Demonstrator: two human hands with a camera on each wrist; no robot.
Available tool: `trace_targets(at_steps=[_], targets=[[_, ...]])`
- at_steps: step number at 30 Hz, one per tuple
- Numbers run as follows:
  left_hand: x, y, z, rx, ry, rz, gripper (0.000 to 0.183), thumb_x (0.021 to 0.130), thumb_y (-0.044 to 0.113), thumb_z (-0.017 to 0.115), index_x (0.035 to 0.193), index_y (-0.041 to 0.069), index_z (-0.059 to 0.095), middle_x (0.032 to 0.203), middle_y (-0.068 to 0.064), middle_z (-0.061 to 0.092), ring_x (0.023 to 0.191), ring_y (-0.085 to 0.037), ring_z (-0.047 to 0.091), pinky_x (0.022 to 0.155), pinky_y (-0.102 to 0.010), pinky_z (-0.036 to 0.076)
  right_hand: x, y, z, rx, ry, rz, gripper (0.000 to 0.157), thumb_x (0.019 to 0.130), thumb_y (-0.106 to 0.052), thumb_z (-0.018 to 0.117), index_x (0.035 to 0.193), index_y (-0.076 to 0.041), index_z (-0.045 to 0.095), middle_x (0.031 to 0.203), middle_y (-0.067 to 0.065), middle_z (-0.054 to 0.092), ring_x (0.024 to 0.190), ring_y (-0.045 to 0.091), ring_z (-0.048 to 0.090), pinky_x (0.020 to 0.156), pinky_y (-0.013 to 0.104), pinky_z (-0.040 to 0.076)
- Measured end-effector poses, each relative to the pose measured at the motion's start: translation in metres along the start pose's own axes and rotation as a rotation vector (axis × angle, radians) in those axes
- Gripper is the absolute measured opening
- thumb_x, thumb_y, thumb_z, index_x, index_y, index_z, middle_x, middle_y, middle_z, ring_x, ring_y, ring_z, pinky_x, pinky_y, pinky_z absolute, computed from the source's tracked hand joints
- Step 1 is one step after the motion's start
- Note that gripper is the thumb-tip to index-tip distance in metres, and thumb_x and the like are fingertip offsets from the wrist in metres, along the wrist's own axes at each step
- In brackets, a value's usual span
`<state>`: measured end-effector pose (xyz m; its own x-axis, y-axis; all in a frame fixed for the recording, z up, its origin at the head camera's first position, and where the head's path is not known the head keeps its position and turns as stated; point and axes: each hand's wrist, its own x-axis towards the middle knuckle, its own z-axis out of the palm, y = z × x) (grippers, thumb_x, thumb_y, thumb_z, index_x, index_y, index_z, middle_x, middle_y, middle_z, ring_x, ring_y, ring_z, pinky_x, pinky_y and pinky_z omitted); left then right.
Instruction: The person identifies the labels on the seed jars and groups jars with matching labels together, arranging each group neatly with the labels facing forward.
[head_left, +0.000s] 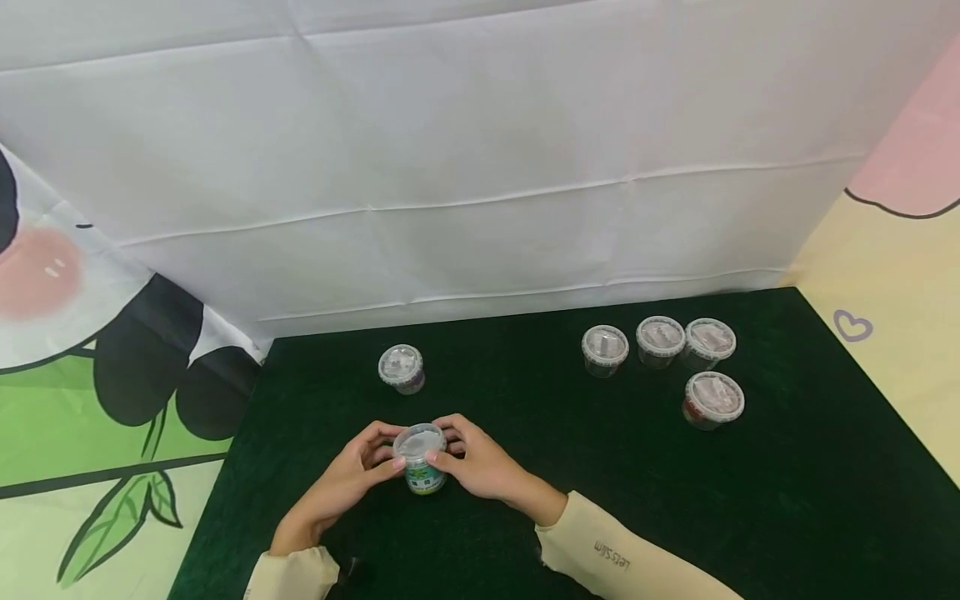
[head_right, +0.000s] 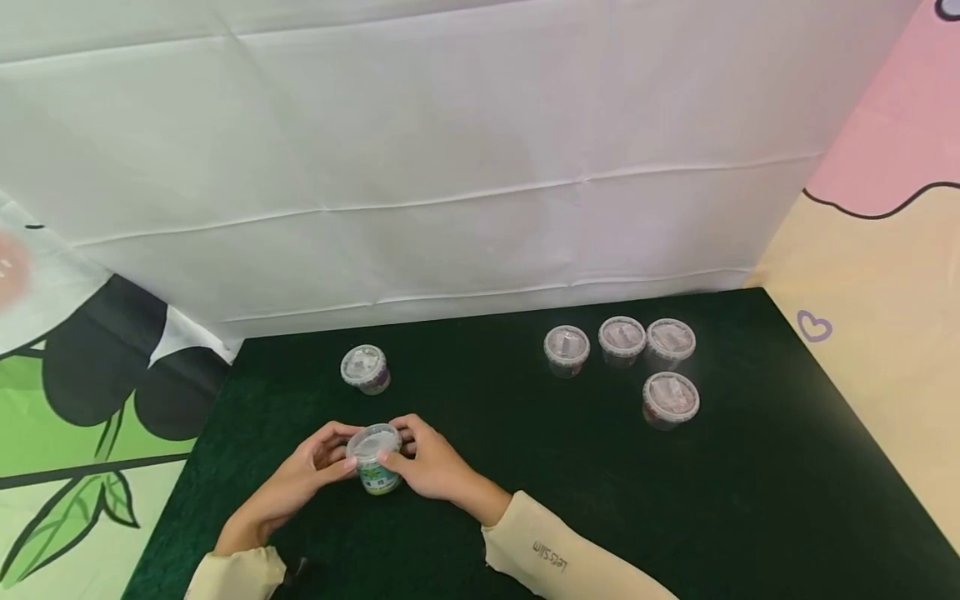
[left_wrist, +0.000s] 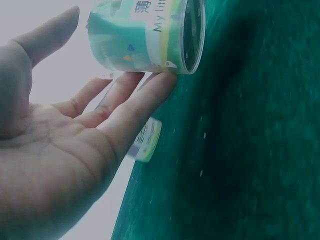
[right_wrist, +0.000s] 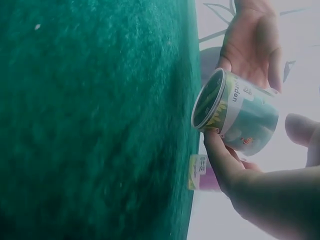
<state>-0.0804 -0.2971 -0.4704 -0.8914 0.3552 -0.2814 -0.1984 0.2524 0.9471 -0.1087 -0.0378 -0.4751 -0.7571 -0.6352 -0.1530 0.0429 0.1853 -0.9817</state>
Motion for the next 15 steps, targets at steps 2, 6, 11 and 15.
trace_targets(at_steps=[2, 6, 11, 15], targets=[[-0.003, -0.002, -0.005, 0.008, -0.002, 0.005, 0.05, 0.109, 0.016, 0.059, 0.149, -0.004, 0.037, 0.15, -0.029, 0.044, 0.121, -0.01, 0.064, 0.1, -0.027, 0.054, 0.004, 0.003, 0.004, -0.008, 0.002, 0.004, 0.049, 0.108, -0.028, 0.062, 0.151, -0.009, 0.047, 0.143, 0.009, 0.058, 0.129, 0.025, 0.06, 0.107, 0.044, 0.053], [-0.008, -0.004, -0.012, 0.048, 0.011, 0.011, 0.049, 0.109, 0.015, 0.059, 0.15, -0.003, 0.038, 0.153, -0.029, 0.042, 0.122, -0.01, 0.062, 0.1, -0.028, 0.053, 0.011, 0.006, 0.013, -0.023, 0.016, -0.009, 0.049, 0.107, -0.028, 0.064, 0.15, -0.011, 0.048, 0.142, 0.01, 0.058, 0.129, 0.027, 0.06, 0.106, 0.045, 0.054], [-0.014, -0.006, -0.02, 0.083, 0.031, 0.019, 0.05, 0.107, 0.015, 0.062, 0.148, -0.003, 0.04, 0.154, -0.03, 0.042, 0.122, -0.006, 0.061, 0.099, -0.03, 0.053, 0.027, 0.022, 0.024, -0.012, 0.014, -0.038, 0.051, 0.105, -0.027, 0.068, 0.15, -0.015, 0.048, 0.144, 0.009, 0.058, 0.134, 0.029, 0.058, 0.106, 0.044, 0.055], [-0.016, -0.009, -0.024, 0.084, 0.029, 0.017, 0.052, 0.106, 0.015, 0.065, 0.148, -0.003, 0.04, 0.154, -0.03, 0.04, 0.123, -0.002, 0.06, 0.099, -0.03, 0.055, 0.052, 0.062, 0.032, 0.045, -0.004, -0.036, 0.054, 0.101, -0.029, 0.073, 0.149, -0.027, 0.048, 0.145, -0.003, 0.057, 0.137, 0.02, 0.056, 0.105, 0.032, 0.054]])
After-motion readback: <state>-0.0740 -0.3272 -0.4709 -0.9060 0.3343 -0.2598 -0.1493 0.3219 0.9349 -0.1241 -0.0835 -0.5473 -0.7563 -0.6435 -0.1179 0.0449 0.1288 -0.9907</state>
